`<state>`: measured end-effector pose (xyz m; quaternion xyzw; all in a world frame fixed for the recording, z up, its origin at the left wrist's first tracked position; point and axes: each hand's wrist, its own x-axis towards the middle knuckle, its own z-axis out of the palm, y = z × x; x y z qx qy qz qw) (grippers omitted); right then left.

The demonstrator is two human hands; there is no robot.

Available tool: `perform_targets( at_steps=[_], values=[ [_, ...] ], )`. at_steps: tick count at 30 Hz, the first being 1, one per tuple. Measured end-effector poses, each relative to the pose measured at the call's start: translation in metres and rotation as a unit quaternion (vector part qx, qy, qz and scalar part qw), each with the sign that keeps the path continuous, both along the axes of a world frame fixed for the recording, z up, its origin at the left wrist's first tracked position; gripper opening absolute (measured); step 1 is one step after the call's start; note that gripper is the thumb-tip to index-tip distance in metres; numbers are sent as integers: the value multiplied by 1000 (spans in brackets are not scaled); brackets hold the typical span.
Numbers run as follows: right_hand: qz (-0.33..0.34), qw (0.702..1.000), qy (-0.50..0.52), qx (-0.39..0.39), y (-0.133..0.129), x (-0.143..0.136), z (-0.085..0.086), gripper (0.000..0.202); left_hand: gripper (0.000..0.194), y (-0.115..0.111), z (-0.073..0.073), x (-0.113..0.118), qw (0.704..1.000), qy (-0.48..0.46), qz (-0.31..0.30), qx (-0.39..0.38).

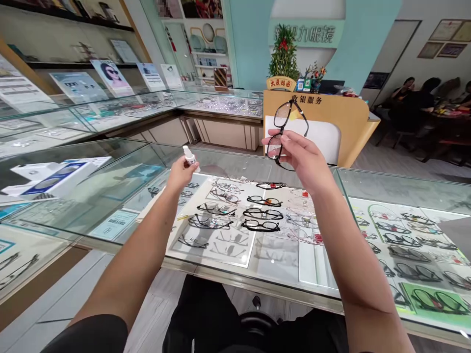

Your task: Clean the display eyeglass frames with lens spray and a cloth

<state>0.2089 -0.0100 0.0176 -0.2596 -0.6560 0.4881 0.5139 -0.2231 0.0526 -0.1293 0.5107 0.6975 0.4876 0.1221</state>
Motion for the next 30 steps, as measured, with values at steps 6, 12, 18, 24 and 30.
perform_targets(
  at_steps=[6,12,18,24,30],
  values=[
    [-1,1000,-5,-5,2,0,-3,27,22,9,-25,-24,997,17,60,-49],
    [-1,1000,-13,-3,1,-1,-3,29,32,14,-37,-18,995,27,55,-81],
    [-17,999,-35,4,-4,-4,-2,30,33,10,-38,-5,992,56,44,-105],
    [-18,999,-36,18,-2,-2,-1,31,62,-10,-4,-15,982,112,76,-136],
    [-16,999,-33,34,-1,0,-3,26,36,-50,31,-49,938,188,126,-264]
  ],
)
